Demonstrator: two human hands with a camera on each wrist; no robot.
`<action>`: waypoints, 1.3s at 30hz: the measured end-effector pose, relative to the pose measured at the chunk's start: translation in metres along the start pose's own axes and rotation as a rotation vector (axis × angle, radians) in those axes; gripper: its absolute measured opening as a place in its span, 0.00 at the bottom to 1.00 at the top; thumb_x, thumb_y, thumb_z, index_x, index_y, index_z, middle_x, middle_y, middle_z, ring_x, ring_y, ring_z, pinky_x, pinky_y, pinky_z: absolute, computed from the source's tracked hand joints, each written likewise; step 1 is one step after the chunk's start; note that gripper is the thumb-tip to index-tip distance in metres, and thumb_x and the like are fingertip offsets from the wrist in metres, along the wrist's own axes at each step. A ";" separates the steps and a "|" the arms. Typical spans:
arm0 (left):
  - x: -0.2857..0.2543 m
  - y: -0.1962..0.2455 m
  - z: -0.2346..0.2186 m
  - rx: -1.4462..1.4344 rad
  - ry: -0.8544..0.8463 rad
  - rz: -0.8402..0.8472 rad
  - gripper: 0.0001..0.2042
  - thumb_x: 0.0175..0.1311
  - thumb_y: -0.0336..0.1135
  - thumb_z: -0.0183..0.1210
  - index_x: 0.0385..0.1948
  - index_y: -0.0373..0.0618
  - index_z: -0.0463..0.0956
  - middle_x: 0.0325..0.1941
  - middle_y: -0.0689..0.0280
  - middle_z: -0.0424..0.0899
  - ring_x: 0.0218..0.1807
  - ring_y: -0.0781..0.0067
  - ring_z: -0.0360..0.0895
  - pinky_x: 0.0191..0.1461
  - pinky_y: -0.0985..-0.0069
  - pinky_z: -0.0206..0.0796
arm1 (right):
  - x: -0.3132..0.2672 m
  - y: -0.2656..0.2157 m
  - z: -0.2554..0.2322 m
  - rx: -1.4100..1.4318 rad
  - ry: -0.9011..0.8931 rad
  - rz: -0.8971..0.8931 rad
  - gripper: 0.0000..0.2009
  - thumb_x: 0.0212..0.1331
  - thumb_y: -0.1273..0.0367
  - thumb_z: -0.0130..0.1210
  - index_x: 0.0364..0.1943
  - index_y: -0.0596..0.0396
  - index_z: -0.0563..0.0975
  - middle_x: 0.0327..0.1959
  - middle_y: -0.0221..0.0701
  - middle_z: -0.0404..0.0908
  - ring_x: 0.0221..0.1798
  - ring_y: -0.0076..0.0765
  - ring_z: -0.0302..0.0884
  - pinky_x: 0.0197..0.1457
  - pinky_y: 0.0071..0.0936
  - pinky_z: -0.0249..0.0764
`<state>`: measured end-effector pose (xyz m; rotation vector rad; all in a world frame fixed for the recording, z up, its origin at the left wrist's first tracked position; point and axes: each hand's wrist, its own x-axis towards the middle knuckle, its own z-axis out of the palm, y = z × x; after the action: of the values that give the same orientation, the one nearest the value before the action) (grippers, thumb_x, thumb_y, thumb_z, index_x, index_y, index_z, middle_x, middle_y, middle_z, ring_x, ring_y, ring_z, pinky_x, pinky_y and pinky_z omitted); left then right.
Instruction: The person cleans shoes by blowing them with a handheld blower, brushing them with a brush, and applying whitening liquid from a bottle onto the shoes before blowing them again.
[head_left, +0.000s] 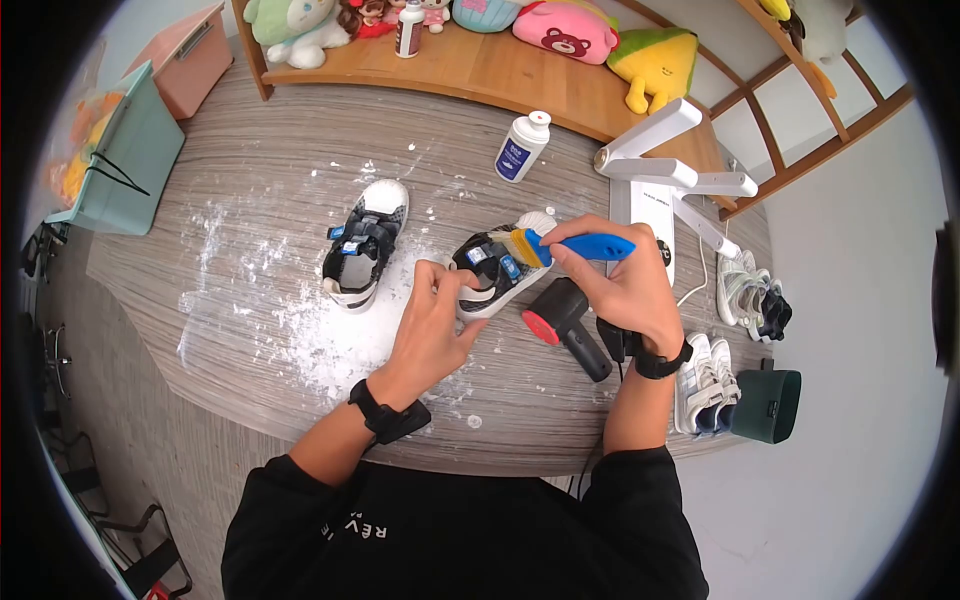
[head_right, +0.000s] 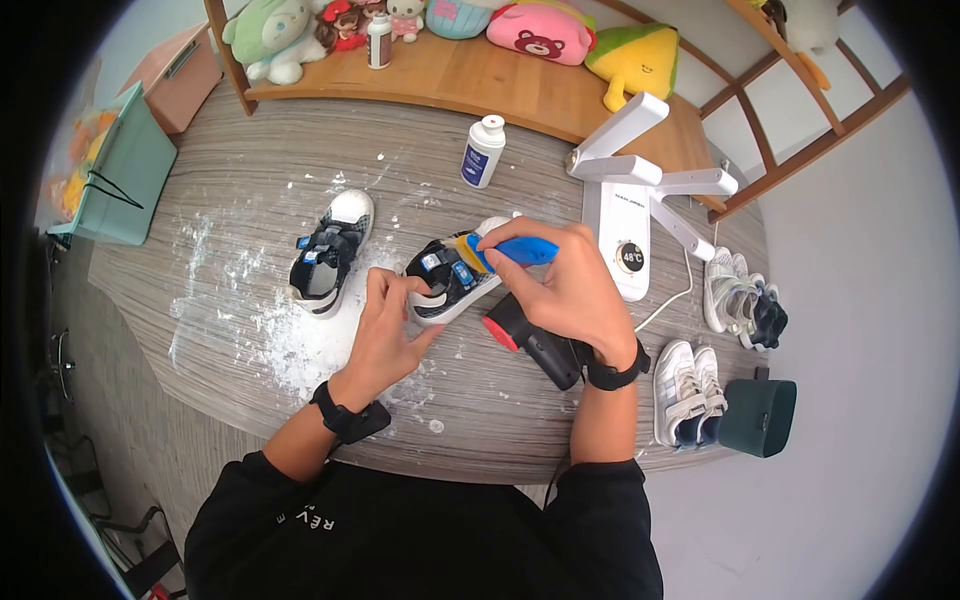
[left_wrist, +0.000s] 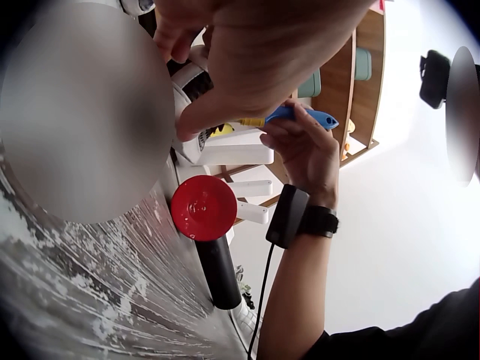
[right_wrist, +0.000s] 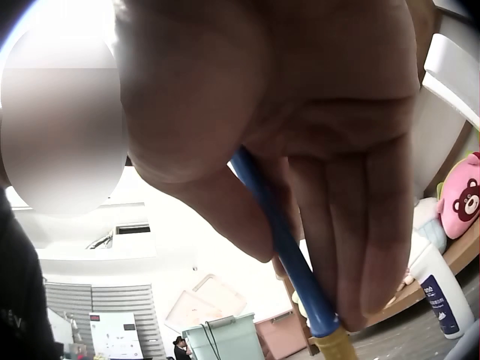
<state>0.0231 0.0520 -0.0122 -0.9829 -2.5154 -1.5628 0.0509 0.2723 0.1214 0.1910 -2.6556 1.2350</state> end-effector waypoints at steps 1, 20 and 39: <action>0.000 0.001 -0.001 0.001 -0.002 -0.006 0.30 0.46 0.22 0.76 0.53 0.42 0.72 0.47 0.57 0.64 0.44 0.59 0.73 0.41 0.71 0.72 | 0.000 0.002 0.000 0.000 0.002 0.000 0.05 0.61 0.75 0.62 0.38 0.61 0.85 0.27 0.39 0.87 0.27 0.33 0.84 0.36 0.24 0.77; 0.001 0.000 -0.002 -0.013 -0.002 -0.023 0.31 0.45 0.22 0.76 0.54 0.43 0.72 0.47 0.58 0.63 0.40 0.63 0.71 0.40 0.70 0.70 | 0.005 0.028 -0.003 0.044 0.102 0.116 0.05 0.62 0.74 0.63 0.38 0.62 0.85 0.24 0.33 0.85 0.24 0.22 0.74 0.29 0.25 0.68; 0.003 0.001 -0.004 -0.040 0.024 -0.063 0.31 0.43 0.21 0.77 0.52 0.44 0.71 0.45 0.62 0.65 0.37 0.69 0.69 0.40 0.75 0.68 | -0.009 0.019 -0.031 0.151 -0.039 0.211 0.05 0.61 0.75 0.64 0.38 0.62 0.85 0.30 0.34 0.88 0.32 0.20 0.81 0.38 0.20 0.76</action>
<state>0.0201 0.0506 -0.0084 -0.8922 -2.5329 -1.6381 0.0595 0.3084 0.1247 -0.0446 -2.6711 1.5118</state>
